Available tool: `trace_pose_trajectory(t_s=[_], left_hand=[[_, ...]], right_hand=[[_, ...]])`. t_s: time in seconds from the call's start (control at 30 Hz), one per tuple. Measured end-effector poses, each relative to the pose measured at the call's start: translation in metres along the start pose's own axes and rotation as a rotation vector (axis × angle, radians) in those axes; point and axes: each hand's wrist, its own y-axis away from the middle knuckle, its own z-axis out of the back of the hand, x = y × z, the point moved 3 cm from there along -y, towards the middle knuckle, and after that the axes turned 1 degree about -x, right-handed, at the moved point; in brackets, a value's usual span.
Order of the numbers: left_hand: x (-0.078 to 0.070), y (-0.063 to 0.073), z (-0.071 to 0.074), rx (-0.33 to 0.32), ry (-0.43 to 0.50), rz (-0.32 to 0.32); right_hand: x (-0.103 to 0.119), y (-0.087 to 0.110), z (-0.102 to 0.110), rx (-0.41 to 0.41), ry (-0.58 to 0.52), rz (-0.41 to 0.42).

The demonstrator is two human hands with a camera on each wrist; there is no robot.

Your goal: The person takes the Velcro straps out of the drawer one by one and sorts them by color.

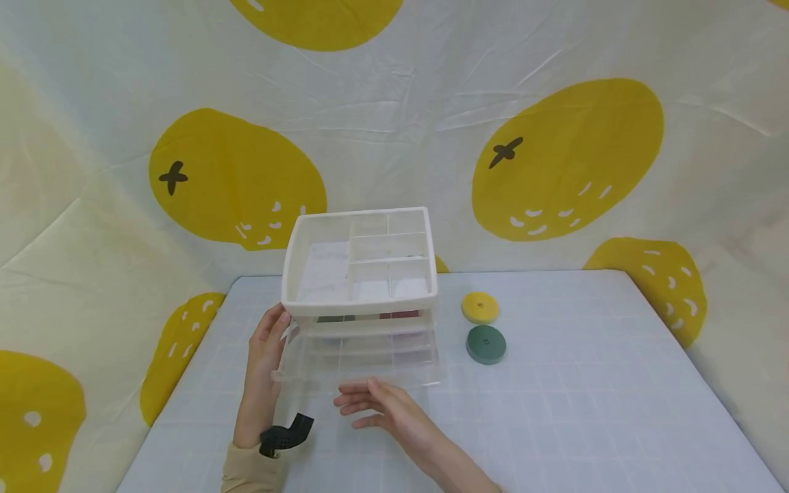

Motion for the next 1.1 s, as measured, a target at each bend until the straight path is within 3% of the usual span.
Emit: trace_pose_trajectory(t_s=[0.47, 1.1], left_hand=[[0.000, 0.000, -0.002, 0.016, 0.077, -0.022], [0.001, -0.002, 0.001, -0.019, 0.019, 0.021]], right_hand=[[0.003, -0.015, 0.009, -0.019, -0.037, 0.018], [0.006, -0.037, 0.020, -0.016, -0.003, 0.059]])
